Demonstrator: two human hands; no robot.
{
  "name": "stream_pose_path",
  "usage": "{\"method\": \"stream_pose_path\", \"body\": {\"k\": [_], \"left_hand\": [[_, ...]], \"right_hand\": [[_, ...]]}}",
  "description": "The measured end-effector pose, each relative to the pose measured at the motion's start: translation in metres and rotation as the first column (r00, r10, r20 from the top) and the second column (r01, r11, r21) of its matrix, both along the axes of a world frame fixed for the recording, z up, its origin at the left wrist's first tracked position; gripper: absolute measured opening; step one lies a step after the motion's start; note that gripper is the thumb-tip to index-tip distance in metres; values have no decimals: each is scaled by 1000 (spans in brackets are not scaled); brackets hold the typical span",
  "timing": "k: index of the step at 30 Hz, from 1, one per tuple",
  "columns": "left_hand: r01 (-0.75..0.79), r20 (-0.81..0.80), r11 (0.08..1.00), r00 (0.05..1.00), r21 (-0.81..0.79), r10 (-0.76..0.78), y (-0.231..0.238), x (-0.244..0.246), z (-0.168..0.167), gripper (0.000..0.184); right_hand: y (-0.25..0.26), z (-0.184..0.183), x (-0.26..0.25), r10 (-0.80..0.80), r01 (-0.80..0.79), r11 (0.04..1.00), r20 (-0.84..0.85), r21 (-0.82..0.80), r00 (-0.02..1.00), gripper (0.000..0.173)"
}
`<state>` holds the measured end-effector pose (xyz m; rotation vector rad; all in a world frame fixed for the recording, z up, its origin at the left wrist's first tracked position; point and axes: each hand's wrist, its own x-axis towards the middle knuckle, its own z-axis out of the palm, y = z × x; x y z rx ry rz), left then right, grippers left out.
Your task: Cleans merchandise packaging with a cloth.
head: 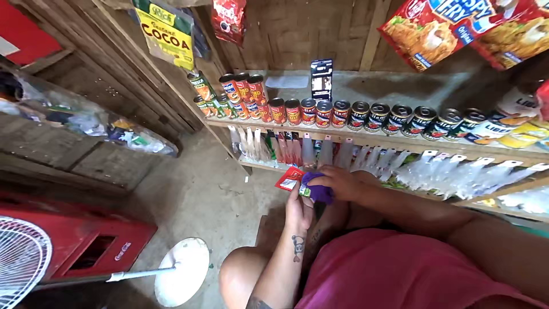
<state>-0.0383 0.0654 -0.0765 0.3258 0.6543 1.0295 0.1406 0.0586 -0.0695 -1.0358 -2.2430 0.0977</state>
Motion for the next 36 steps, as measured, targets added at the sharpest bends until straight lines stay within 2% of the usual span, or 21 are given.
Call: {"method": "stream_pose_path", "body": {"k": [4,9,11,14,17,20,30,36], "left_hand": [[-37,-2,999,999,5,38,1,-1,1,32],[-66,-12,997,998,48,67,0,-1,-1,32],[-69,-25,996,997,57,70,0,-2,-1,32],[-46,-42,997,998,69,49,0,-3,-1,32],[-14,-101,996,995,88,23,0,-3,-3,31],[10,-145,998,989,68,0,-1,-2,-5,31],[-11,-131,995,991,100,24,0,0,-3,32],[-53,-94,994,994,94,62,-1,0,1,33]], "right_hand": [[-2,10,-5,-122,117,975,-15,-190,992,54],[1,11,-12,-258,190,858,-82,-477,963,57],[1,8,-12,-232,158,884,-119,-440,965,53],[-2,6,-11,-105,69,967,-138,-244,985,49],[-1,5,-7,56,-60,995,-45,-80,997,49],[-1,3,-5,93,-92,995,30,-28,995,48],[-5,8,-12,-138,116,964,-78,-238,987,46],[-3,9,-13,-242,192,882,-65,-431,968,51]]}}
